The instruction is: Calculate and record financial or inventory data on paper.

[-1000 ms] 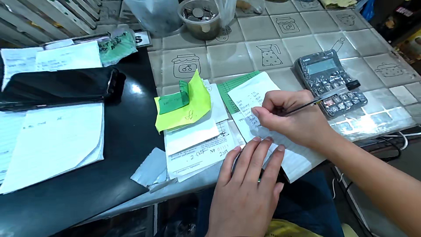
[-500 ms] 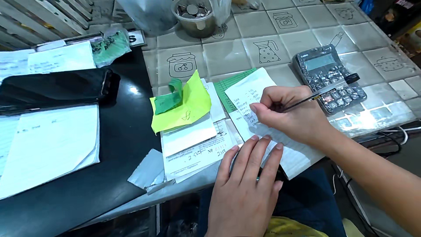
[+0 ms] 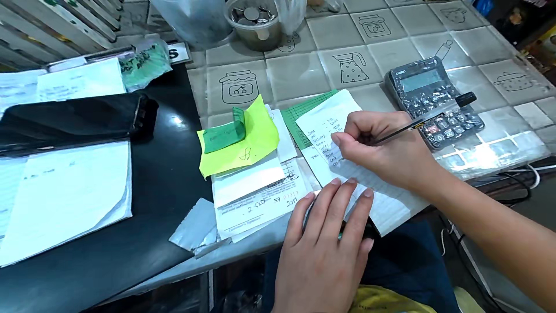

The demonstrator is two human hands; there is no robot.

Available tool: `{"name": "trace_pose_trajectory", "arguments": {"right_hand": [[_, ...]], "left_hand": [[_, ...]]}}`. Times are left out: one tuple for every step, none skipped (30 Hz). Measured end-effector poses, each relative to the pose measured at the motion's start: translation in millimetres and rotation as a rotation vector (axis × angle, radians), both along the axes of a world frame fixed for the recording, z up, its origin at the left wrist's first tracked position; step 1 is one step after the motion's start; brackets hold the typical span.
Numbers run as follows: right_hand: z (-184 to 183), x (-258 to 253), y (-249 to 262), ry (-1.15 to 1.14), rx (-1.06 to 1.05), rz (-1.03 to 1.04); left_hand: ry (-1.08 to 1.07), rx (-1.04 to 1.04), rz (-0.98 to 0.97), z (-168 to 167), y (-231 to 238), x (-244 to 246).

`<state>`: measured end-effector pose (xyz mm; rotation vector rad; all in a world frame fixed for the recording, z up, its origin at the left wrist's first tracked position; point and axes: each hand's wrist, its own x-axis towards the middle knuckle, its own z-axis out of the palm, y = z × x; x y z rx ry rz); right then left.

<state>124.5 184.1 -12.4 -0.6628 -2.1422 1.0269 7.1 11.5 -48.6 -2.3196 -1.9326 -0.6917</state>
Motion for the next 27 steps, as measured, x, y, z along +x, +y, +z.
{"name": "trace_pose_trajectory", "arguments": {"right_hand": [[0.1, -0.2, 0.5, 0.0, 0.003, 0.001], [0.2, 0.0, 0.6, -0.002, 0.003, 0.005], [0.1, 0.4, 0.9, -0.002, -0.002, 0.009], [-0.2, 0.7, 1.1, -0.004, -0.009, 0.007], [-0.2, 0.9, 1.3, -0.005, -0.018, 0.003], [0.1, 0.9, 1.4, -0.001, -0.026, 0.002], [0.1, 0.6, 1.5, 0.006, -0.028, 0.004], [0.0, 0.3, 1.1, 0.008, -0.023, 0.006], [-0.2, 0.5, 1.1, 0.004, -0.014, 0.007], [-0.3, 1.6, 2.4, 0.004, -0.022, 0.004], [0.3, 3.9, 5.3, 0.007, -0.05, -0.006], [1.6, 6.8, 9.2, 0.01, -0.094, -0.027], [3.2, 10.4, 13.3, 0.004, -0.139, -0.053], [4.7, 13.2, 16.1, -0.004, -0.173, -0.076], [5.1, 15.2, 17.3, -0.004, -0.19, -0.085], [4.2, 16.5, 17.1, 0.005, -0.19, -0.079], [2.9, 17.1, 16.2, 0.015, -0.18, -0.069], [2.0, 17.2, 15.1, 0.024, -0.17, -0.055], [1.4, 16.9, 14.1, 0.027, -0.159, -0.044], [1.3, 16.5, 13.1, 0.026, -0.152, -0.036], [1.3, 15.9, 12.2, 0.025, -0.146, -0.029], [1.0, 15.3, 11.2, 0.023, -0.136, -0.021], [0.3, 14.9, 10.2, 0.027, -0.121, -0.008], [-0.5, 14.9, 9.3, 0.026, -0.091, 0.009], [-1.1, 14.9, 8.5, 0.021, -0.063, 0.019], [-1.4, 15.2, 8.3, 0.015, -0.047, 0.019], [-1.5, 16.2, 8.9, 0.014, -0.051, 0.008]], "left_hand": [[0.0, -0.001, 0.001, 0.1, 0.0, 0.2], [-0.001, -0.002, 0.0, 0.2, -0.1, 0.3], [0.0, -0.002, -0.001, 0.2, -0.2, 0.3], [0.002, -0.003, 0.0, 0.3, -0.3, 0.3], [0.0, -0.004, 0.0, 0.3, -0.3, 0.1], [-0.002, -0.005, -0.002, 0.5, -0.1, -0.1], [-0.003, -0.007, -0.002, 0.7, 0.0, -0.4], [0.0, -0.007, -0.002, 0.8, 0.1, -0.5], [0.001, -0.007, -0.003, 0.8, 0.2, -0.3], [0.001, -0.008, -0.004, 0.9, 0.2, -0.2], [0.001, -0.009, -0.004, 1.1, 0.2, -0.2], [0.003, -0.011, -0.003, 1.3, 0.2, -0.2], [0.005, -0.011, -0.001, 1.3, 0.2, -0.2], [0.008, -0.013, 0.001, 1.4, 0.2, -0.2], [0.01, -0.015, 0.004, 1.7, 0.1, -0.3], [0.009, -0.016, 0.004, 1.9, 0.1, -0.3], [0.004, -0.014, 0.002, 1.8, 0.2, 0.0], [-0.004, -0.015, 0.0, 1.8, 0.5, 0.2], [-0.009, -0.014, 0.0, 1.7, 0.7, 0.3], [-0.01, -0.013, 0.002, 1.7, 0.8, 0.3], [-0.008, -0.015, 0.002, 1.8, 0.7, 0.2], [-0.003, -0.018, 0.002, 2.3, 0.6, -0.1], [0.002, -0.021, 0.003, 2.6, 0.6, -0.2], [0.006, -0.021, 0.005, 2.7, 0.6, -0.2], [0.008, -0.017, 0.009, 2.5, 0.6, 0.1], [0.007, -0.011, 0.011, 2.2, 0.6, 0.3], [0.006, -0.008, 0.012, 1.9, 0.4, 0.5]]}}
